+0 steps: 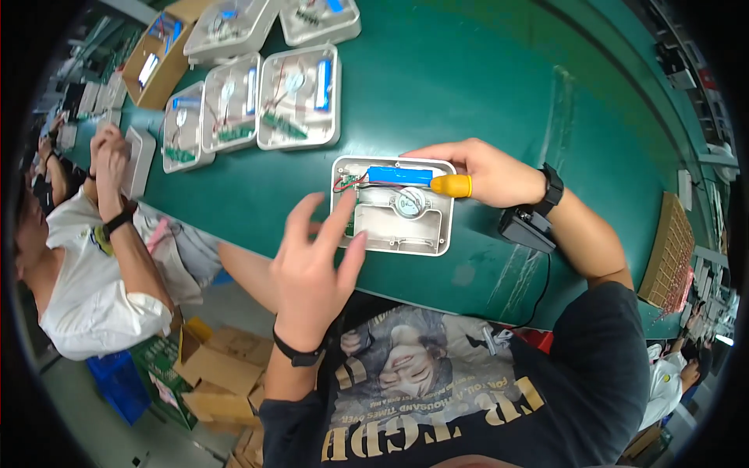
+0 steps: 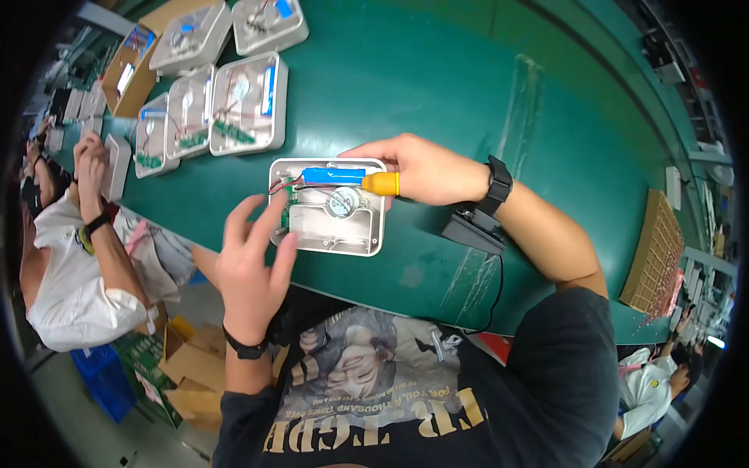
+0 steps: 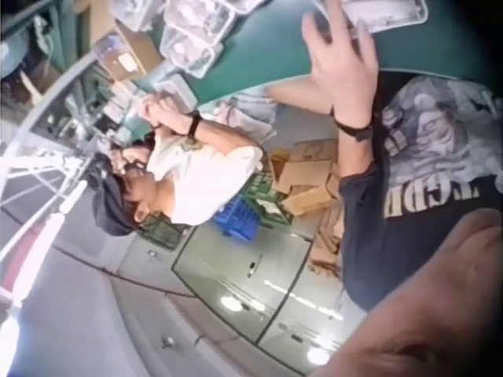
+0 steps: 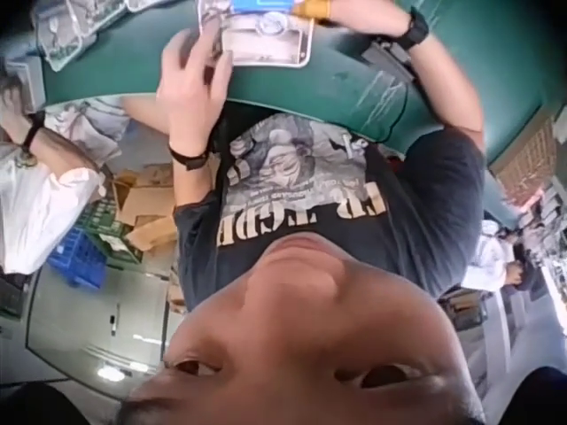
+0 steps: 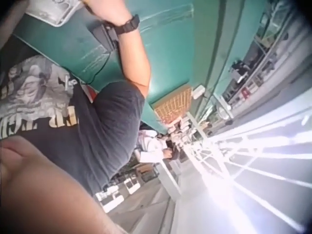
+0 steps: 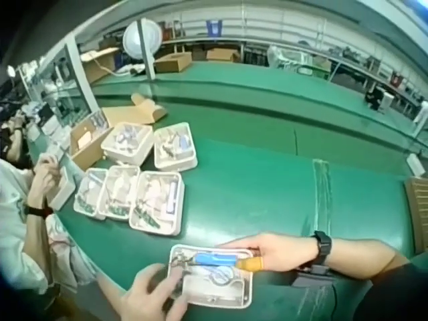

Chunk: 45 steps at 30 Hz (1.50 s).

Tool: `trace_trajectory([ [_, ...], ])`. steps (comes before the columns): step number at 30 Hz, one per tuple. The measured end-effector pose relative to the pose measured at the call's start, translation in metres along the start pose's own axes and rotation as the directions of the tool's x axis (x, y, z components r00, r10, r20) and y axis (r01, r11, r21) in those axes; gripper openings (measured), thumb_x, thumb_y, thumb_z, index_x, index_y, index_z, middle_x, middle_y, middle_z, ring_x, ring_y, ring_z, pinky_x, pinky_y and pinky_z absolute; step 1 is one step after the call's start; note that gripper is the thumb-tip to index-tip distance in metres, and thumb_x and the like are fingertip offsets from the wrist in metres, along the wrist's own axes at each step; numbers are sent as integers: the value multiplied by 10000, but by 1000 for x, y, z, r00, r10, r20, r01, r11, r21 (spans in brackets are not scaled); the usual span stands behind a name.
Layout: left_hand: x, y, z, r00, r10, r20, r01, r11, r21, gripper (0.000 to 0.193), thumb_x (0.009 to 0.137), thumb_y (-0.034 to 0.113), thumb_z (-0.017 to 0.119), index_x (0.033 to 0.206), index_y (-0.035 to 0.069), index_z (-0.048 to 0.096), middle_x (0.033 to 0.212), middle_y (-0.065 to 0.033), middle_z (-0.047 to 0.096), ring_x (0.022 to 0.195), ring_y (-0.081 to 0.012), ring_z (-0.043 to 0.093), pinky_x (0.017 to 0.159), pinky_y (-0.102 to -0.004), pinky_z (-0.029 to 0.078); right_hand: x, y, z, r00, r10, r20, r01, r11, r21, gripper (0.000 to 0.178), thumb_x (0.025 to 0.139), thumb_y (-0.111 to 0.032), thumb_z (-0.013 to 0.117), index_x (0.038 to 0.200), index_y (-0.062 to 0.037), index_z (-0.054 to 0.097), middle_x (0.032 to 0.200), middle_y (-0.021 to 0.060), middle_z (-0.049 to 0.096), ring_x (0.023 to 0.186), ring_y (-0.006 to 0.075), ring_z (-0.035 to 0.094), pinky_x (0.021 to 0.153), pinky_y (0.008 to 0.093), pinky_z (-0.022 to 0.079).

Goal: The person assembles electronic devices by placing a circuit board and a battery into a plastic housing, connecting wires with a soldering iron, and setting the completed units on the workbench.

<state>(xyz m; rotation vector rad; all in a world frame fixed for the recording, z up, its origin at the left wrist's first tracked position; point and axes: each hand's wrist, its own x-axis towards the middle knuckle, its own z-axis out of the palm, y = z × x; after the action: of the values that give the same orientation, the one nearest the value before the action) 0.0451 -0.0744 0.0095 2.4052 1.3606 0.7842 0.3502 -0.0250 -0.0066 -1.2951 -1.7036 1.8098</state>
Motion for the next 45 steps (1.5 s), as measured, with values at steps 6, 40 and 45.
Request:
trace_trajectory([
  [6,25,-24,-14,988,-64,-138,73,995,62,410,923,112,764,1330,87,714,1255,-172,645,954,-361,708,778,-433,592,-51,32,-82,929,-91,-360,237,891,387,444,1085,-232,647,1460,5,614,1240,80,730,1078,149,701,956,327,585],
  [40,17,-77,17,963,-191,-191,169,978,-123,227,943,172,776,1108,20,742,1241,-221,666,1131,-405,637,978,-469,521,47,-39,60,695,-674,251,434,115,-893,326,825,-275,844,1049,-59,748,1462,164,566,1484,426,430,1205,642,344],
  [45,16,-70,34,957,-154,-247,109,977,-184,199,962,193,751,1040,13,723,1211,-203,675,1103,-423,624,951,-513,505,61,-28,83,675,-700,235,360,34,-932,269,859,-218,810,1030,-32,719,1523,199,514,1549,458,342,1239,681,285],
])
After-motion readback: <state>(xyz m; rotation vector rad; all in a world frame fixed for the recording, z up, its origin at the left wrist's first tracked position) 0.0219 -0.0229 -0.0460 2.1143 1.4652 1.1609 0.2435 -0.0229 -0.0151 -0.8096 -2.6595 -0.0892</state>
